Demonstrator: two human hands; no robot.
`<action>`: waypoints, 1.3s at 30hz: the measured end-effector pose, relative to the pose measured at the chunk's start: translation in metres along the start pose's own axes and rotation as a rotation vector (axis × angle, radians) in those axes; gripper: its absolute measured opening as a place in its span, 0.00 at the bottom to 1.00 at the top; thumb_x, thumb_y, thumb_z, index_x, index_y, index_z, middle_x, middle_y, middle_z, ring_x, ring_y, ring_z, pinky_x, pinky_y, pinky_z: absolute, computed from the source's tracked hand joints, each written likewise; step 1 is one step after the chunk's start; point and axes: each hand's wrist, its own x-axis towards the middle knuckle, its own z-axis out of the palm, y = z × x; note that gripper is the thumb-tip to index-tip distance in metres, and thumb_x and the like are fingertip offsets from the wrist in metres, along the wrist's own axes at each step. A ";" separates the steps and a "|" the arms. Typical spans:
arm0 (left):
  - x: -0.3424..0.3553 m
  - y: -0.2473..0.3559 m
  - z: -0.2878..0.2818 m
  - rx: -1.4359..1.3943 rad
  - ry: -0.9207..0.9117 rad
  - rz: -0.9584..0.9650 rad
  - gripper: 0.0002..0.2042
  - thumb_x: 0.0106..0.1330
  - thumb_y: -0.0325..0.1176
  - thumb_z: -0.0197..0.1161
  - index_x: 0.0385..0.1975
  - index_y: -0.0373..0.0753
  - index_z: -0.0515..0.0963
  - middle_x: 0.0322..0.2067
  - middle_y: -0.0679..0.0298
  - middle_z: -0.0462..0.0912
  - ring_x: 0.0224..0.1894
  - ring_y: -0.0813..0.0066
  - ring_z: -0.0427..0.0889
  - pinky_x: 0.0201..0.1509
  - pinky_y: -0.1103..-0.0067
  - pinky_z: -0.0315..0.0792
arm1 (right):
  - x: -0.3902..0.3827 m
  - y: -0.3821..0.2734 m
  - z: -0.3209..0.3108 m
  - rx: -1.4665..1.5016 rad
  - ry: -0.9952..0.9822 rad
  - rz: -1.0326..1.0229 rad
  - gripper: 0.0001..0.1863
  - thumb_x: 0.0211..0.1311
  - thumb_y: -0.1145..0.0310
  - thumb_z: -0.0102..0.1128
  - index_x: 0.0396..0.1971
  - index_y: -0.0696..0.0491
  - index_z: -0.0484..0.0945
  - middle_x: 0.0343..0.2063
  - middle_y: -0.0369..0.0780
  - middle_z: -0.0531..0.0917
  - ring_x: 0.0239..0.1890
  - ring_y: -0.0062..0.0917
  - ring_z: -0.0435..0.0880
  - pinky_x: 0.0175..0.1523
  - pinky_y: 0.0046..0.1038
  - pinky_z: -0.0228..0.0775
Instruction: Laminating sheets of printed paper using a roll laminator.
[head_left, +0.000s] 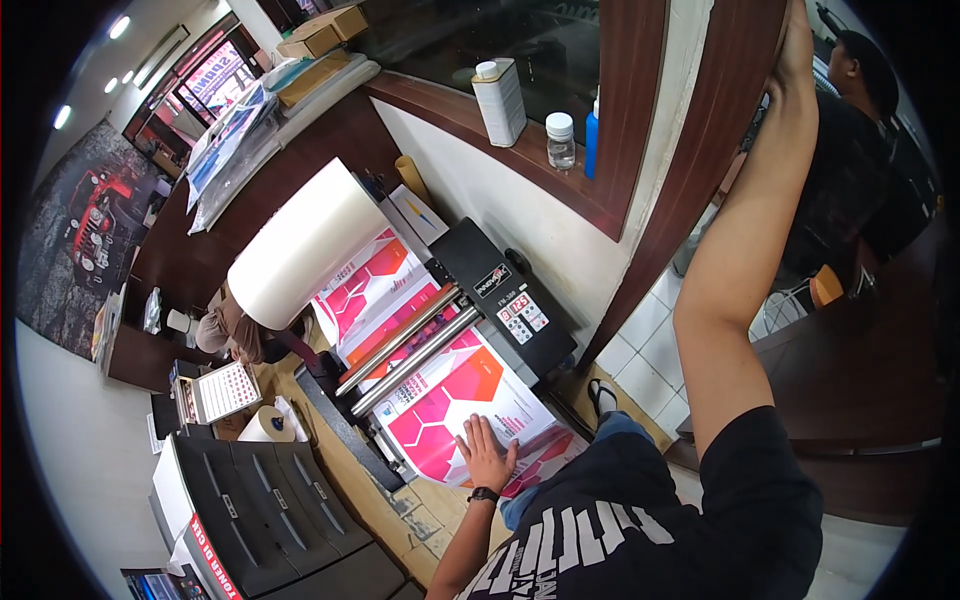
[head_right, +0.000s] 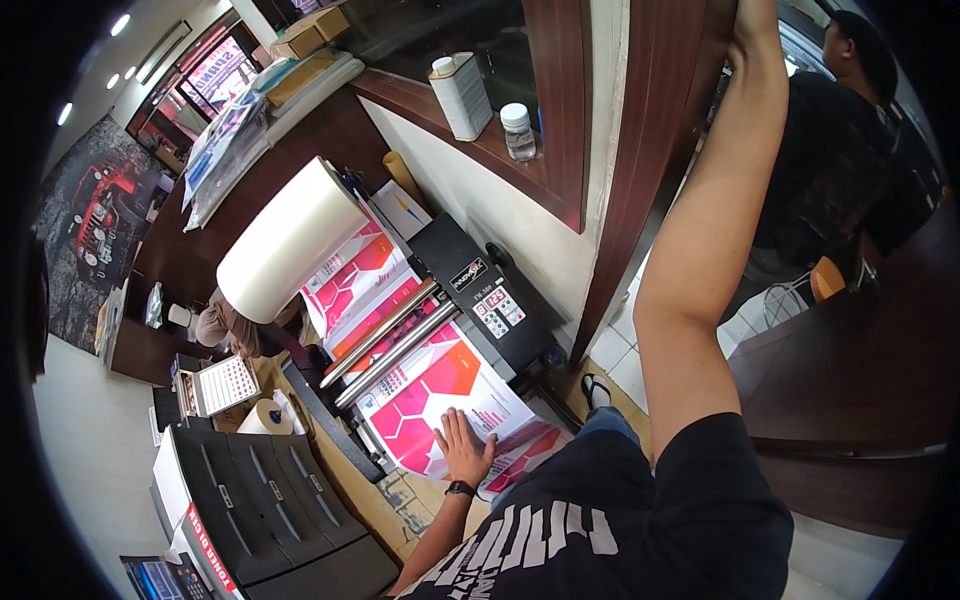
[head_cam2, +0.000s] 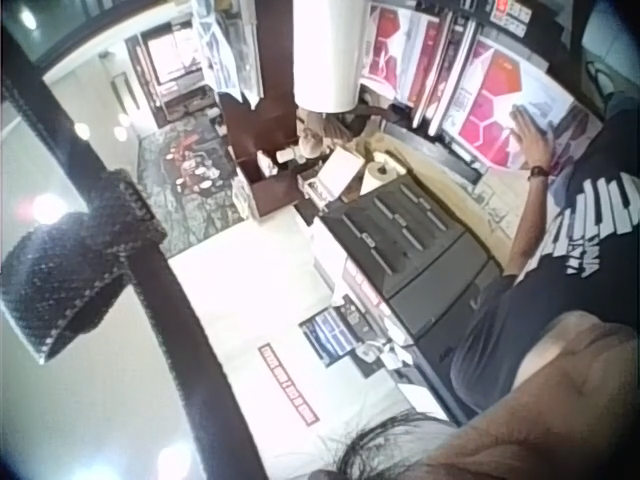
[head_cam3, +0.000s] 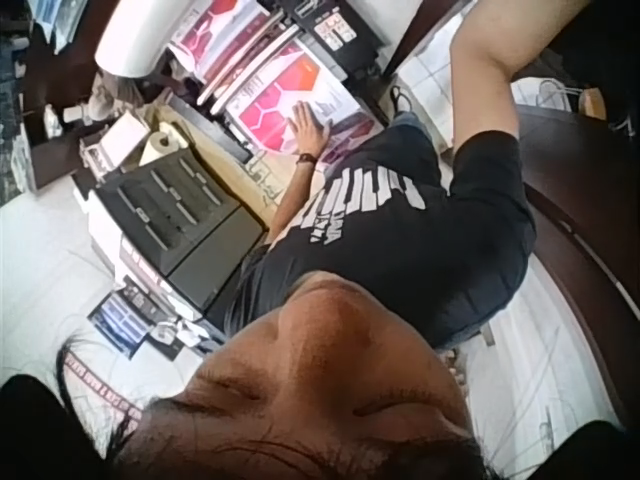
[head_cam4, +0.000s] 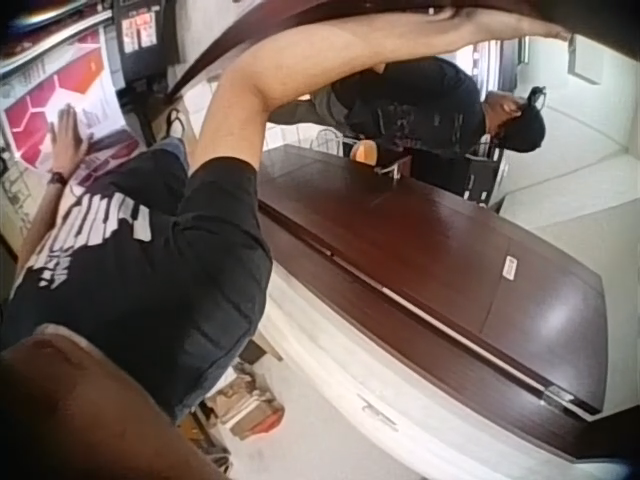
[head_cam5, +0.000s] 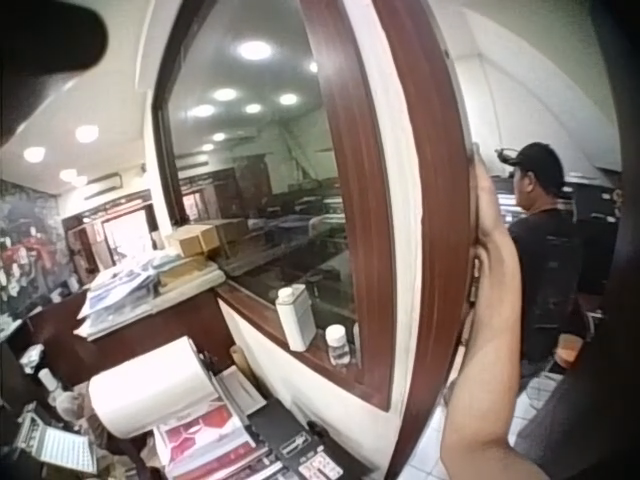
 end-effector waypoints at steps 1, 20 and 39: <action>0.000 0.001 0.000 -0.010 0.006 -0.002 0.45 0.66 0.56 0.61 0.74 0.29 0.55 0.76 0.46 0.54 0.80 0.49 0.46 0.80 0.49 0.34 | 0.001 0.000 -0.003 -0.005 0.009 -0.004 0.48 0.72 0.30 0.37 0.72 0.59 0.59 0.71 0.47 0.62 0.72 0.36 0.58 0.75 0.31 0.50; 0.013 0.001 -0.008 -0.034 0.046 -0.024 0.42 0.67 0.55 0.60 0.73 0.31 0.58 0.75 0.48 0.58 0.80 0.52 0.50 0.80 0.51 0.36 | -0.007 -0.001 -0.004 -0.039 0.157 -0.059 0.46 0.71 0.31 0.40 0.69 0.60 0.62 0.67 0.47 0.65 0.68 0.36 0.62 0.72 0.32 0.54; 0.027 -0.001 -0.017 -0.014 0.039 -0.024 0.42 0.67 0.55 0.59 0.73 0.30 0.59 0.75 0.46 0.58 0.79 0.51 0.50 0.81 0.53 0.37 | 0.005 0.016 -0.025 -0.174 0.321 -0.101 0.43 0.71 0.33 0.43 0.66 0.60 0.65 0.62 0.48 0.69 0.63 0.36 0.66 0.69 0.32 0.58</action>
